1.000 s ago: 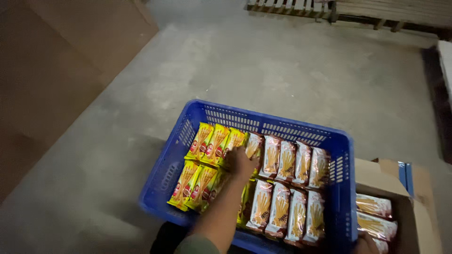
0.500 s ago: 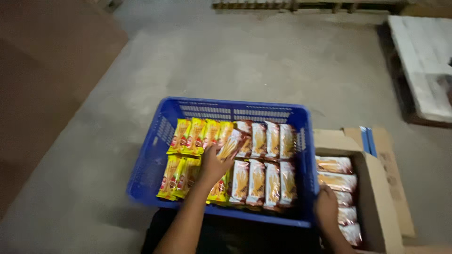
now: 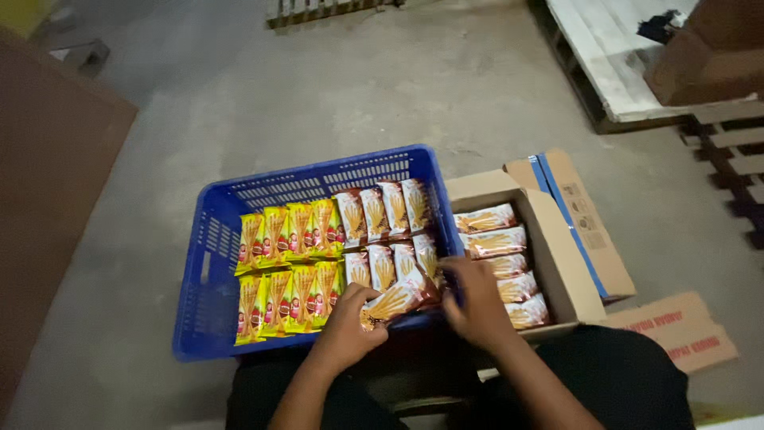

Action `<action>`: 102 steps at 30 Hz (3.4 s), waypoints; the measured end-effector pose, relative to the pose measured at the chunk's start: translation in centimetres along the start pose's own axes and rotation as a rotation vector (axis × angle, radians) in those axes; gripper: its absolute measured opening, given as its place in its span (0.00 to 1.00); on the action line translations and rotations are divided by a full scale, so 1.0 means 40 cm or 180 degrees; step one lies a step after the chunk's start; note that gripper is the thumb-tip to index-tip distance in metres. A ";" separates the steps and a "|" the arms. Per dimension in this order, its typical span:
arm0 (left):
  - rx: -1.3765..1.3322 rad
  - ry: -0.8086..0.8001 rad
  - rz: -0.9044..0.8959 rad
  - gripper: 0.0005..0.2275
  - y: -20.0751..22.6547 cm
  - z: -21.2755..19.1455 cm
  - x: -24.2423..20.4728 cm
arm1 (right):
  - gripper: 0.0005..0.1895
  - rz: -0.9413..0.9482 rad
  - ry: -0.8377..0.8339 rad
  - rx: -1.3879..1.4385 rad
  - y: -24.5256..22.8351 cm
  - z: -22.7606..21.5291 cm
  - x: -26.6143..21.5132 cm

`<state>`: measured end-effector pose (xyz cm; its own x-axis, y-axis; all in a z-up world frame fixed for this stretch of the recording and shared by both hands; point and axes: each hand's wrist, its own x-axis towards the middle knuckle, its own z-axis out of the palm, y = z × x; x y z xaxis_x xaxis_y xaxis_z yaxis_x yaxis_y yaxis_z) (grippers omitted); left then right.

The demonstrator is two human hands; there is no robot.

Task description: The person transfers snack packets from a cardboard box into a blue plastic basket, arranging them in neat rows. The person then closes the empty box and places it aside.

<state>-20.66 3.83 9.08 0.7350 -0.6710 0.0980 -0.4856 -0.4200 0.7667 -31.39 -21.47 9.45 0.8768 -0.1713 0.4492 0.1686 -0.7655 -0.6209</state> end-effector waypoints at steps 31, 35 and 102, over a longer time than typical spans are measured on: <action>0.1203 -0.0860 -0.1129 0.16 0.075 0.032 0.066 | 0.19 0.1635 -0.0596 -0.1750 0.307 -0.248 -0.026; 0.1214 -0.0970 -0.1388 0.13 0.062 0.029 0.071 | 0.26 0.1727 -0.0596 -0.1431 0.331 -0.164 -0.011; -0.1040 -0.0043 -0.2009 0.08 -0.143 -0.011 0.134 | 0.16 0.1600 0.0359 0.0376 0.383 0.203 -0.125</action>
<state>-13.73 2.92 5.49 0.8222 -0.3685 -0.4338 0.1991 -0.5278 0.8257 -29.55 -27.30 -7.51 0.8098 -0.5699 0.1395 -0.2051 -0.4976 -0.8428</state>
